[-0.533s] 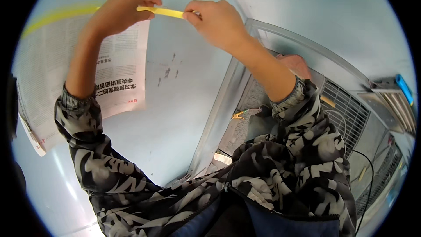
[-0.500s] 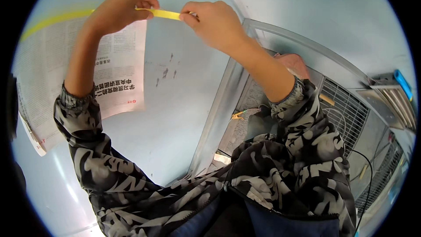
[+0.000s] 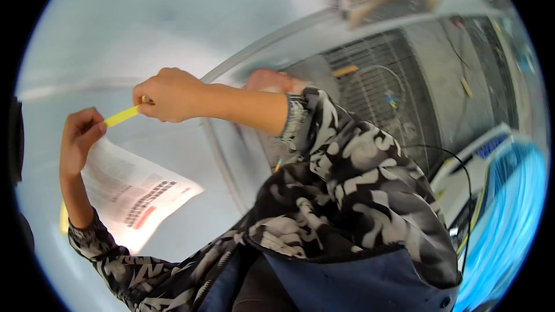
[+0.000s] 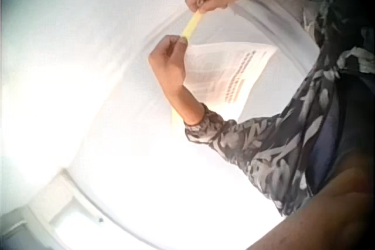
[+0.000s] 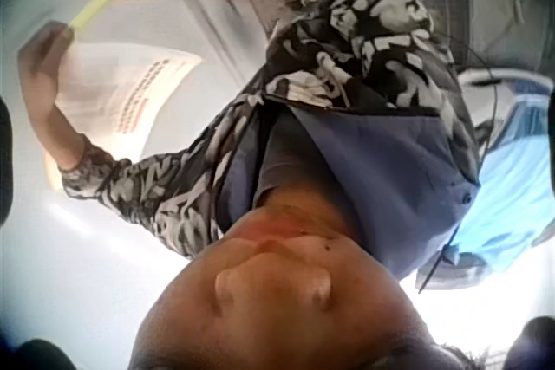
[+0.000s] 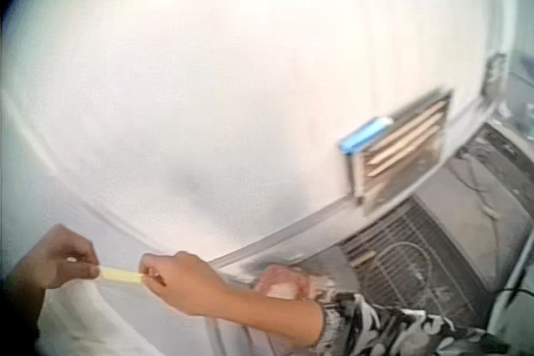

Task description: The person sits on the floor and uses yellow masking tape to secure a sheet of newspaper over the lower section of a white car bumper. They repeatedly apply tape strips to the edges of the paper to hold it in place against the vehicle's surface.

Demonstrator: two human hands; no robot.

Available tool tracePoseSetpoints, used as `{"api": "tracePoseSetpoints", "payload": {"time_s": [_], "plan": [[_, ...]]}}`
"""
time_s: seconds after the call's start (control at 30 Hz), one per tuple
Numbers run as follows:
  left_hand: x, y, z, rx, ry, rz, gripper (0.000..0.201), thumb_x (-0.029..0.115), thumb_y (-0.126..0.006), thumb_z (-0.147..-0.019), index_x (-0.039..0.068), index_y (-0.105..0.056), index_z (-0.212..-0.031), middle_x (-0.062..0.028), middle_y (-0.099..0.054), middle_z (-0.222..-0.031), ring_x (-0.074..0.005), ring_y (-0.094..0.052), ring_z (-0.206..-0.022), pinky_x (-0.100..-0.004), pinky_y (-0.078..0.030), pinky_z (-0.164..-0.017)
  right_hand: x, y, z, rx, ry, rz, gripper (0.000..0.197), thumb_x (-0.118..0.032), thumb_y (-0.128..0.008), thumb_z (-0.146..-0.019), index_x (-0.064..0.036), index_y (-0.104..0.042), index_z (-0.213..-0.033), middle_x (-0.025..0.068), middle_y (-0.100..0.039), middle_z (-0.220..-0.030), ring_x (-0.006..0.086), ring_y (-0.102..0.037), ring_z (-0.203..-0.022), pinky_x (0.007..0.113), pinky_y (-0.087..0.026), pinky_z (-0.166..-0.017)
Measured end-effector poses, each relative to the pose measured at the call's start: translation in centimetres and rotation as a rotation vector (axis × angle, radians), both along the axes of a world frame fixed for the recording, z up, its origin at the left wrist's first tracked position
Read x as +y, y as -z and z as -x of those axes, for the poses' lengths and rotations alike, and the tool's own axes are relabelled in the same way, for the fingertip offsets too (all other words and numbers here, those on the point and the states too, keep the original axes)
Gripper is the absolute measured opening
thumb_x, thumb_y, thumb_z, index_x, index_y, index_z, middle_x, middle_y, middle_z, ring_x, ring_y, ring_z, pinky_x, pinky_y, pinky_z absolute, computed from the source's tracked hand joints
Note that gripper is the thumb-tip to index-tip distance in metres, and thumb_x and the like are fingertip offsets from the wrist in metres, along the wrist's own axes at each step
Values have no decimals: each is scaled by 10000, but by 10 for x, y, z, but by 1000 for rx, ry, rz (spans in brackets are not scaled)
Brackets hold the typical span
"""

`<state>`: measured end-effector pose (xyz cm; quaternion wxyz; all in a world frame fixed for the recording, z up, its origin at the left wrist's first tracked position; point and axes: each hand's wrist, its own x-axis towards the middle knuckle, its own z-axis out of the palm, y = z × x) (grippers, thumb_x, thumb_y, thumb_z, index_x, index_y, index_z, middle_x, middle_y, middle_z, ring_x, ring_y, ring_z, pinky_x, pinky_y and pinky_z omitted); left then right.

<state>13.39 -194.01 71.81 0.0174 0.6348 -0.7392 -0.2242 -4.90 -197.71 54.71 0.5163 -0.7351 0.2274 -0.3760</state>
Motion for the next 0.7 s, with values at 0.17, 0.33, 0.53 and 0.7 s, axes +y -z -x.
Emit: {"api": "tracePoseSetpoints", "payload": {"time_s": [0.17, 0.33, 0.53, 0.7], "plan": [[-21, 115, 165, 585, -13, 19, 160, 86, -572, -769, 31, -491, -642, 18, -396, -624, -77, -359, -608, -231, -264, -567, 18, 73, 211, -120, 91, -88, 152, -206, -561, -904, -91, -627, -979, 40, -650, -650, 147, -593, -568, 303, -451, -553], [-57, 140, 362, 737, 333, -15, 202, 158, -594, -807, 14, -507, -695, -4, -430, -655, -93, -385, -628, -235, -285, -597, 70, 86, 384, -439, 433, -357, 180, -121, -592, -876, -68, -512, -1028, 50, -606, -629, 123, -556, -551, 289, -431, -505], [-187, 74, 442, 1222, 151, 187, 132, 136, -507, -930, 25, -499, -860, -14, -407, -734, -116, -378, -694, -251, -294, -617, 95, 183, 538, -643, 1149, -599, 207, -123, -571, -905, -67, -421, -1037, 40, -585, -639, 102, -533, -529, 271, -430, -476], [-273, 115, 584, 960, 576, -81, 133, 152, -549, -945, 29, -537, -895, -9, -442, -750, -112, -409, -710, -233, -327, -645, 170, 221, 653, -1083, 1507, -589, 269, -205, -481, -947, 29, -516, -1075, 157, -651, -865, 219, -610, -801, 337, -480, -772]]}}
